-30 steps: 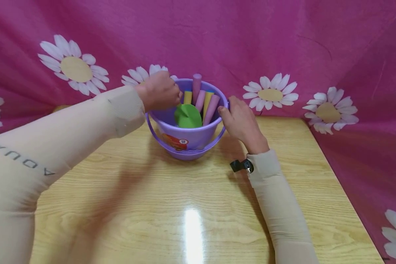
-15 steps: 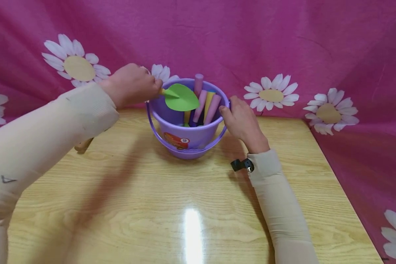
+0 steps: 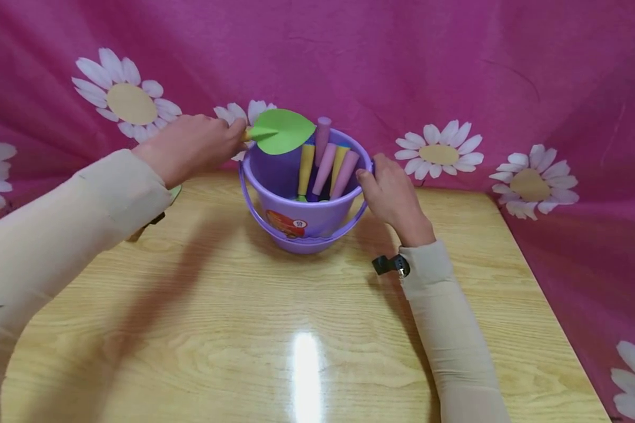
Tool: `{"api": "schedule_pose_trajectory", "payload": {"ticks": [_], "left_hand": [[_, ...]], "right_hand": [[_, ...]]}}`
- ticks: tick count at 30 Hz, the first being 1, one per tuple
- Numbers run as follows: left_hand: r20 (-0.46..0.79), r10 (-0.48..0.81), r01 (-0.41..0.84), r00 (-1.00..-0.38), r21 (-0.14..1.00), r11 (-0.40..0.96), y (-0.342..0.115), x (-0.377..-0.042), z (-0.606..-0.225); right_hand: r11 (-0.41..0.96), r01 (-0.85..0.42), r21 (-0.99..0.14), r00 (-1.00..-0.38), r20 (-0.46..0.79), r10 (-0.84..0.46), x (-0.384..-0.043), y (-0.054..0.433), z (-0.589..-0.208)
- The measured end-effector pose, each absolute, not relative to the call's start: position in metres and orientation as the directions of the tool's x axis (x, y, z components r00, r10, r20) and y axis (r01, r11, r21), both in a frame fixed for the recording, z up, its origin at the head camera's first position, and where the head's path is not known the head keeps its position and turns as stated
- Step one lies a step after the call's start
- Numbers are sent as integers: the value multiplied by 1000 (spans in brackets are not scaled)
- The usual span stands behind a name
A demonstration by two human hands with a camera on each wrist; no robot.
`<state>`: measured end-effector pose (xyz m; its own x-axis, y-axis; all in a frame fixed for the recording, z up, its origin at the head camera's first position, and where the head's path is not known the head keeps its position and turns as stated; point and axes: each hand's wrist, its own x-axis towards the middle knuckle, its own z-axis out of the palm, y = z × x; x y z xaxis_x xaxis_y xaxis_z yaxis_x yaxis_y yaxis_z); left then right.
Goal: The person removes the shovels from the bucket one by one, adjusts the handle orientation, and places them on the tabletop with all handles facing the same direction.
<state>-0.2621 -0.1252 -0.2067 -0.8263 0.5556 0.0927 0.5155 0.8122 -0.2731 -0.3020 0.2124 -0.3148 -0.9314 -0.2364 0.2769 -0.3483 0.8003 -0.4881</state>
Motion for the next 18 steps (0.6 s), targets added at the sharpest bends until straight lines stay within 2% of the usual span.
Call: {"api": "schedule_pose_trajectory", "payload": {"ticks": [4,10,18], "left_hand": [[153,485,462,-861,-167,871,-132,-260,-218],[148,373,368,-916,-61,928,-141,-255,-231],[161,304,314,-939,43,948,-153,-253,-245]], "right_hand": [[801,-355,-482,-927,293,-234,-302,213,-316],[804,-356,-476,-925,299,-233,-301,213,-317],[802,-346,-488,-931,288,-226,-301,213,-316]]}}
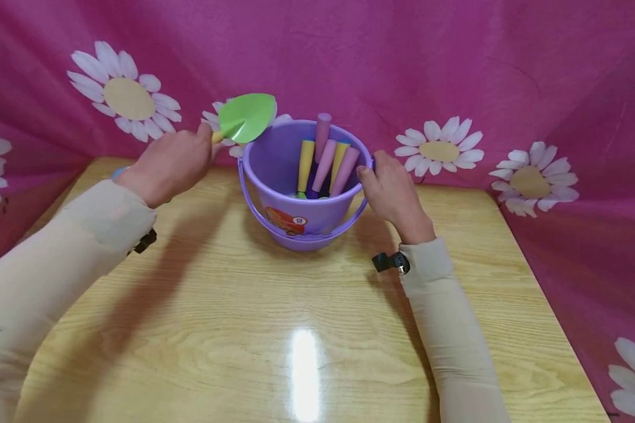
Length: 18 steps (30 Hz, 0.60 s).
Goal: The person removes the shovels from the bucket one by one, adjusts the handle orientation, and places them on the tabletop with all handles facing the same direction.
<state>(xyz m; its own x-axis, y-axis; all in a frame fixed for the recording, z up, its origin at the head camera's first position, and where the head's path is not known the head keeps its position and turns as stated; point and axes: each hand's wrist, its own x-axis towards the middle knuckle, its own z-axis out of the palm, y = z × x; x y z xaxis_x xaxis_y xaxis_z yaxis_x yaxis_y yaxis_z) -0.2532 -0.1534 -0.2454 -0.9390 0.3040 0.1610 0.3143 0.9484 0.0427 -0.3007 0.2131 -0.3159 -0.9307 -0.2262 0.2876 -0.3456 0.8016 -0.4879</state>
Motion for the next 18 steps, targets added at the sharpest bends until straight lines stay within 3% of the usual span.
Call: {"api": "schedule_pose_trajectory", "payload": {"ticks": [9,18], "left_hand": [[121,161,181,-979,174,968,-175,-252,-263],[66,118,129,-991,210,969,-191,-248,-296]], "right_hand": [[798,-370,-476,-918,318,-236,-302,212,-316],[797,-368,-478,-919,317,-234,-302,213,-317]]}}
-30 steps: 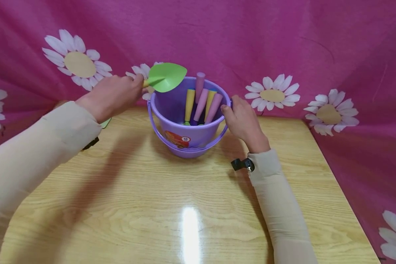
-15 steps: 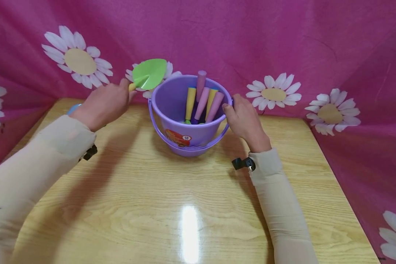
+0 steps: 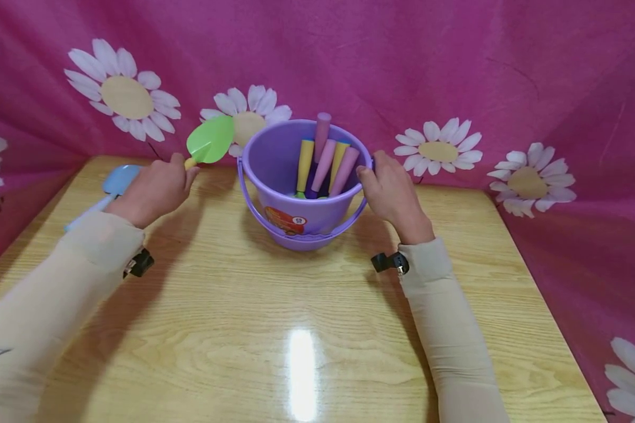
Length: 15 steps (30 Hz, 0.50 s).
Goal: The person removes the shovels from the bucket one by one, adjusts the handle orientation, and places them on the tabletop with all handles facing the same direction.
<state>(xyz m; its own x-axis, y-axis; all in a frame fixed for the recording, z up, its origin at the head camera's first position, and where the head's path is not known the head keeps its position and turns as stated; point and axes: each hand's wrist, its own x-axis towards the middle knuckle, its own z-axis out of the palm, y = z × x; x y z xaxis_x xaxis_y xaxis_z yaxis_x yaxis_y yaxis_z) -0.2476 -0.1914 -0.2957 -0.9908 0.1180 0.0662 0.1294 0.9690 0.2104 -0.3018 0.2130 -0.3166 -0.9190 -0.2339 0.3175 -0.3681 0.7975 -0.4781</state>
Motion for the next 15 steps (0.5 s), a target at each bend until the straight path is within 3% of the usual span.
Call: {"api": "schedule_pose_trajectory", "payload": {"ticks": [11,15], "left_hand": [[-91,56,23,-994,330,944,-208,-238,-333],[-136,43,-4,-990,327,945,-212,-236,-345]], "right_hand": [[795,-365,-484,-921,313,-232,-300,212,-316],[793,-364,-488,-922,310,-232,-300,212,-317]]}}
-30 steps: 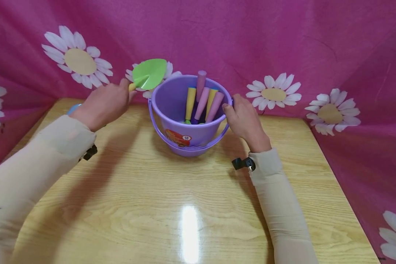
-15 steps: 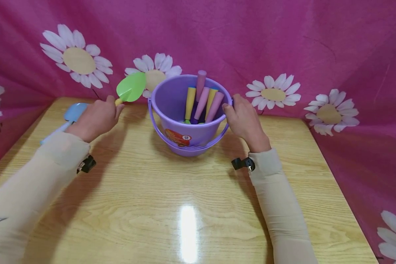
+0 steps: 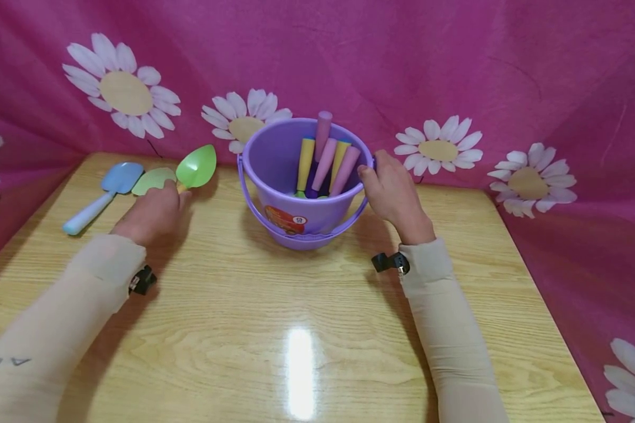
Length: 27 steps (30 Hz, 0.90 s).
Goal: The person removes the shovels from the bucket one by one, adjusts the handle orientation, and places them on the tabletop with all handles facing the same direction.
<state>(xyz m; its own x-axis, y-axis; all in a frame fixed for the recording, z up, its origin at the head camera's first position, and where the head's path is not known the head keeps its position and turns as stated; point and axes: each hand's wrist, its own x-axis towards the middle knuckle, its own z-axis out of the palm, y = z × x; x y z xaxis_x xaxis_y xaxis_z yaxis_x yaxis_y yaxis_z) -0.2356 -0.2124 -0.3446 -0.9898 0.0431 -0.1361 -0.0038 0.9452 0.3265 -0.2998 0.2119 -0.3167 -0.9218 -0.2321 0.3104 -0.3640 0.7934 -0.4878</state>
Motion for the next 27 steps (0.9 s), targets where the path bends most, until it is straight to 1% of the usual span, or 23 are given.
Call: {"api": "schedule_pose_trajectory", "payload": {"ticks": [4,9,13,18,21,27], "left_hand": [[-147,22,-21,-989,282,959,-215,-236,-353],[-144,24,-6,-989,203,979,-218,-238,-361],[-179,19,-11,-984,165,986,-219,-239,-366],[-247,6,-42,-969,188,981,-219,-242,-370],[-266,-11,-68,-964,205,976,-218,-245,-371],[-310,-40,-103,-950,191,976,-215,-249,-369]], "right_hand": [[794,-356,-493,-926,300,-229,-299,212,-317],[796,-360,-487,-924,305,-232,-300,212,-317],[795,-366,-484,-921,313,-234,-300,212,-317],[793,-374,-481,-916,325,-235,-301,211,-318],[794,-375,-479,-915,330,-233,-301,211,-317],[799,-369,-475,-916,334,-224,-301,211,-316]]}}
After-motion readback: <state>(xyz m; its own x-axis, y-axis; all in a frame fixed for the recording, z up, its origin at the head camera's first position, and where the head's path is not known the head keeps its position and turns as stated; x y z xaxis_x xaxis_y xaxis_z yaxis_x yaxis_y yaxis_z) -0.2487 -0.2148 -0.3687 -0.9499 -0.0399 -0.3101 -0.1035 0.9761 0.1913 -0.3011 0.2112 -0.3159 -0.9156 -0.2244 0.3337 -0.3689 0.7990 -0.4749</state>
